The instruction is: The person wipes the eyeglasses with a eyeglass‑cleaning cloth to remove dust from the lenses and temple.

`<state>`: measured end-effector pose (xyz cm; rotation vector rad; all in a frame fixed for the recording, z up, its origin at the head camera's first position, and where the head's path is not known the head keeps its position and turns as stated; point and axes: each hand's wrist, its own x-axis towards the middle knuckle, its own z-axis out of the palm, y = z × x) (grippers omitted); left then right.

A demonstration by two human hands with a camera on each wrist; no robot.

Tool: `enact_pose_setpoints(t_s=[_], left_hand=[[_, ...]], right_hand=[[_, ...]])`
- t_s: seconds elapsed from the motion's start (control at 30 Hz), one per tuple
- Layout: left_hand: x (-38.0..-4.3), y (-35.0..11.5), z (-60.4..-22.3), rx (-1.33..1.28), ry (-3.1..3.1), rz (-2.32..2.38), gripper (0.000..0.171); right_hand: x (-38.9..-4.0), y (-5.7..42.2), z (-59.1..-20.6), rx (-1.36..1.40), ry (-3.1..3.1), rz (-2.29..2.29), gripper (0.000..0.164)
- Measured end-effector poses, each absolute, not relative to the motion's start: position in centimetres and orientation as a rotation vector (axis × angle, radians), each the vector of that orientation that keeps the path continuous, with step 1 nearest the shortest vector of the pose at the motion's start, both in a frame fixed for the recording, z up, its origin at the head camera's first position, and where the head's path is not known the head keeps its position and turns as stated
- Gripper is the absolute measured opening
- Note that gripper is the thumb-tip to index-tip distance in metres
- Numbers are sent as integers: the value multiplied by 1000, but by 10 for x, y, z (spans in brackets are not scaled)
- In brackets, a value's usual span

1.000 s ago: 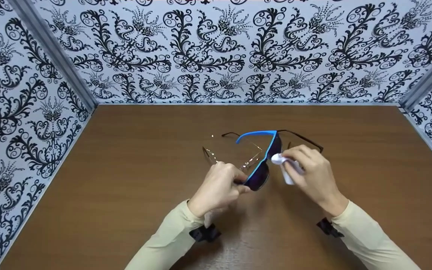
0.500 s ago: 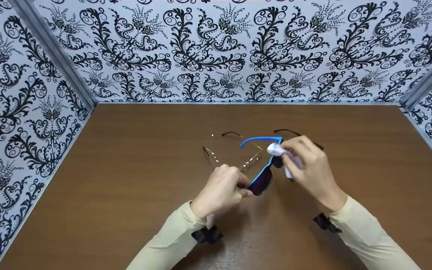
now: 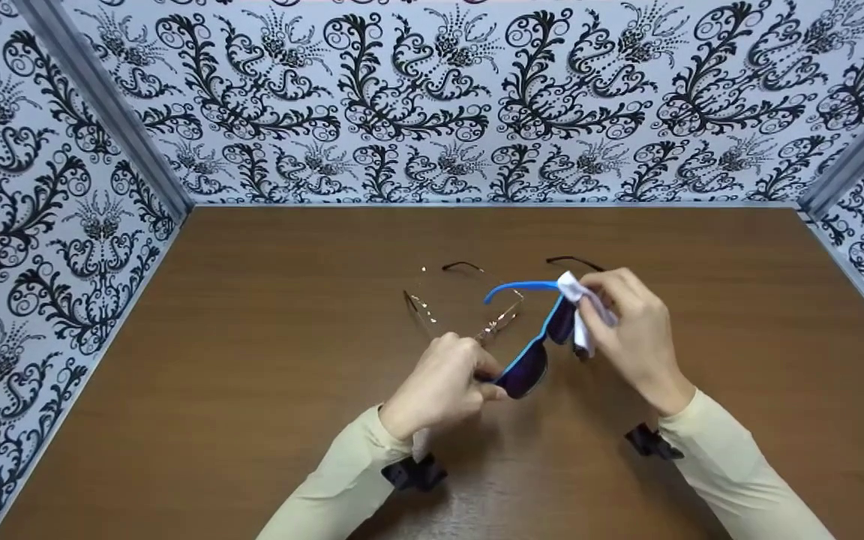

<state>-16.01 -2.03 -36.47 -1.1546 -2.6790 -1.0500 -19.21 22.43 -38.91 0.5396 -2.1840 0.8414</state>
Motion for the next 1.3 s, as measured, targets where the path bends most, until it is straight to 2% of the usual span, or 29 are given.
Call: enact_pose_setpoints(t_s=[0.13,0.43,0.83,1.03,1.3], left_hand=[[-160,-20,-365,-1152,-2673,-1050,4],[-163,-22,-368,-995,-2648,-1125,4],[-166,-29,-365,-975,-2610,-1304,4],[-172,-35,-361,-859,-2511,-1466,7],[-171,-30,-349,-853,-2362,-1566,10]], right_hand=[[-193,221,-389,542,-2163,891,21],[-182,216,-398,872,-2138,970,28],[-184,235,-400,547,-2133,944,22],[-176,227,-402,626,-2082,1044,30],[-175,206,-392,797,-2035,1097,30]])
